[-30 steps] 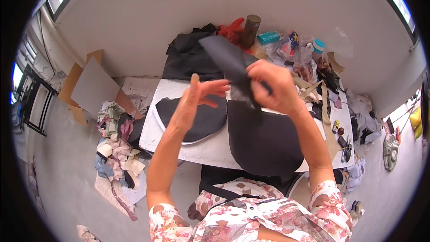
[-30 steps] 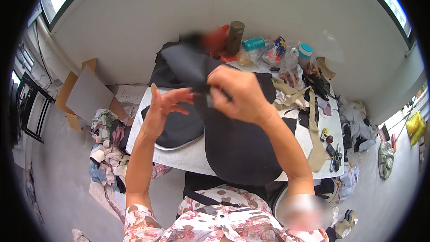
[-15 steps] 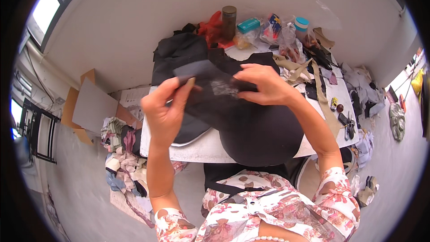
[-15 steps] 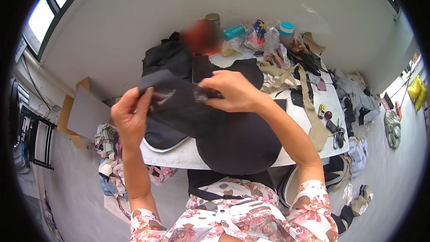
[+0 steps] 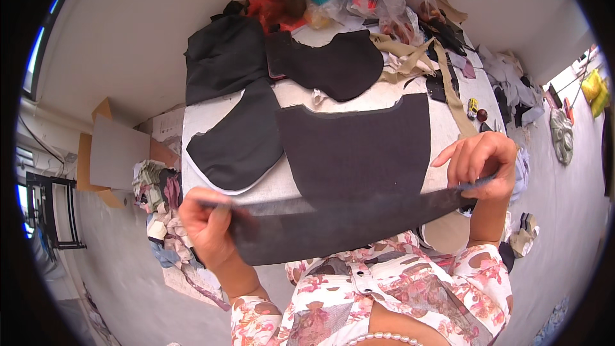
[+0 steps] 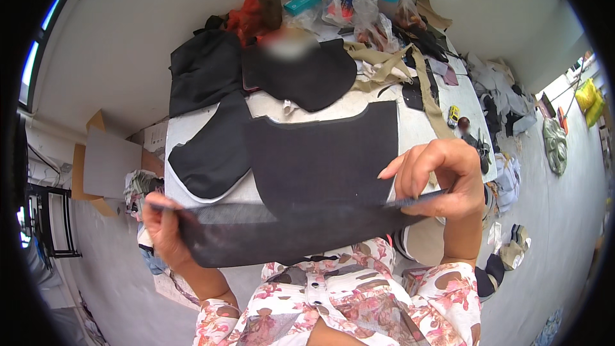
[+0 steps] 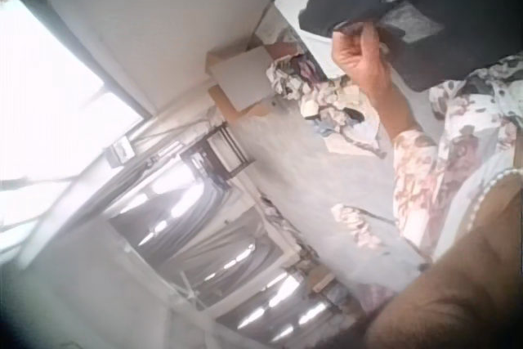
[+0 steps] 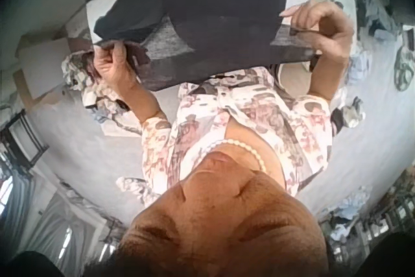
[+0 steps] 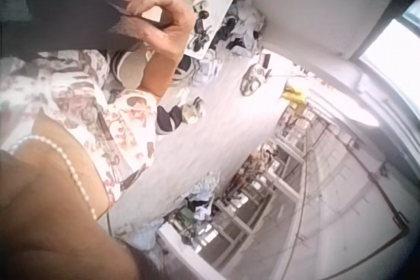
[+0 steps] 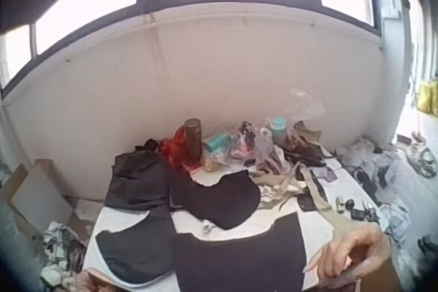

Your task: The person repeatedly picks up, unfolds, and folds black fabric pieces on a cluttered work table. The person handles the fabric by hand, smoothing and aligning edges before folding each piece and placing it back on the table.

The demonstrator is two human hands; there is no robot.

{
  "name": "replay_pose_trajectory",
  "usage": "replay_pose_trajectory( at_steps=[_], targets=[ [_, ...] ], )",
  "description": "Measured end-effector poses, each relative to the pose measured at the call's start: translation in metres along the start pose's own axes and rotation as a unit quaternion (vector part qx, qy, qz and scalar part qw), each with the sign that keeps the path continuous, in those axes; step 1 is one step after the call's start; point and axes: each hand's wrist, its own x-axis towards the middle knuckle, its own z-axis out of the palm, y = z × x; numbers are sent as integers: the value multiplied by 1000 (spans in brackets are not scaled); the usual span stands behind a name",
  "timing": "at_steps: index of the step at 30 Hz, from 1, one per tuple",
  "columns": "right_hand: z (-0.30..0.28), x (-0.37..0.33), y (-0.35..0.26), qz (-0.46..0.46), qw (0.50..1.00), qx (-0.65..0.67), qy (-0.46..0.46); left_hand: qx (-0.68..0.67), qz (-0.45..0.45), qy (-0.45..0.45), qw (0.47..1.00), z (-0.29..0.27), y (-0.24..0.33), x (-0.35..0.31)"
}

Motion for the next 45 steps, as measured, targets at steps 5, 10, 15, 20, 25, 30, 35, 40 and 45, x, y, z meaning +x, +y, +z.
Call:
replay_pose_trajectory(
  at_steps=[5, 10, 15, 20, 25, 30, 35, 40, 45],
  targets=[
    [-15, -18, 29, 79, 986, -93, 111, 30, -108, -20, 993, 8, -65, 18],
    [-36, -31, 67, 180, 953, -165, 179, 100, -123, -1, 987, 15, -114, 32],
    [-46, -20, 92, 174, 940, -192, 221, 277, -19, 24, 960, 20, -142, 47],
    [-45, -11, 105, 170, 918, -266, 240, 382, 3, 25, 924, 23, -148, 54],
    [-47, -12, 118, 159, 887, -348, 259, 382, -11, 23, 924, 22, -153, 57],
    [-42, -9, 119, 145, 860, -408, 270, 368, -4, 20, 930, 19, -154, 57],
    [-40, -8, 120, 121, 842, -449, 272, 354, -21, 16, 935, 14, -156, 58],
    [-28, -3, 94, 49, 752, -616, 231, 466, 93, 2, 880, 29, -131, 53],
    [13, -1, 79, 80, 777, -624, -22, 550, 185, -249, 776, 50, -118, 43]
  ],
)
